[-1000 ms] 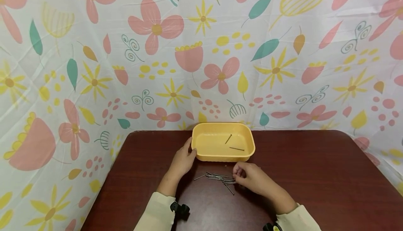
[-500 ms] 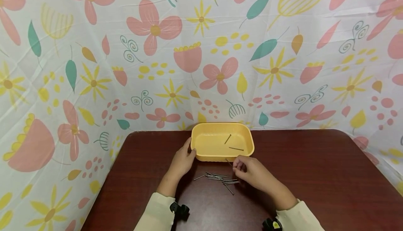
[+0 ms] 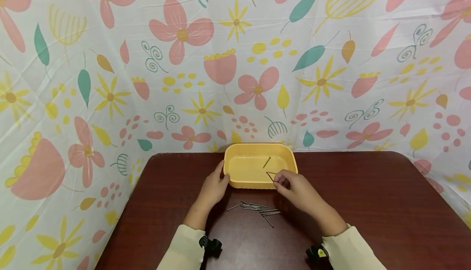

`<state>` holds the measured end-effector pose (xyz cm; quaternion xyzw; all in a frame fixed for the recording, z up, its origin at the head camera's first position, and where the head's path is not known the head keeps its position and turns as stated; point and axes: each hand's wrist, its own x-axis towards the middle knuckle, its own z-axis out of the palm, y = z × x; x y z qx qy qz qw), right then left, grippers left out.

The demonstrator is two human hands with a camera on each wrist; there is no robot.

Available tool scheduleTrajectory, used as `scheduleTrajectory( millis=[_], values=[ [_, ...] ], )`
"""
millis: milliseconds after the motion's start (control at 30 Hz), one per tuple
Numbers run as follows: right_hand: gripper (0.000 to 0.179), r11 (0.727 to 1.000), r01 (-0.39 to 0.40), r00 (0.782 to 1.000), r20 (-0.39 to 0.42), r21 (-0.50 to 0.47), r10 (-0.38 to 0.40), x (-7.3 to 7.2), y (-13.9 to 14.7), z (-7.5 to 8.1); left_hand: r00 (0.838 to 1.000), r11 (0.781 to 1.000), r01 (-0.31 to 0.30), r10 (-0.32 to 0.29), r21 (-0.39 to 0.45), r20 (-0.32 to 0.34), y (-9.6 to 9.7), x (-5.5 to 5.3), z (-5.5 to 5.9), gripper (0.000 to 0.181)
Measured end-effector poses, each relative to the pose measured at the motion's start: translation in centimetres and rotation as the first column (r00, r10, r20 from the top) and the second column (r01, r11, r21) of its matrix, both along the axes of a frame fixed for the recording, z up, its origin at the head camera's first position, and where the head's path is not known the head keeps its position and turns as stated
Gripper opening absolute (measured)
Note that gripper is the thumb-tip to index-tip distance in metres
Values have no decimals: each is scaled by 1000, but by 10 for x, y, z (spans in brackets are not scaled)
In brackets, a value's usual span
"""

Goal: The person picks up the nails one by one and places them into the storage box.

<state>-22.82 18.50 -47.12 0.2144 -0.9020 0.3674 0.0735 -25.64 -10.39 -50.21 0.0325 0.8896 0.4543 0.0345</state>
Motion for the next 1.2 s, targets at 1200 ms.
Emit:
scheduleTrajectory(
  millis=[1200],
  values=[
    [5, 983, 183, 983, -1, -2, -183, -31, -3, 11, 1000, 1000, 3, -3, -12, -9, 0, 1, 0, 62]
  ],
)
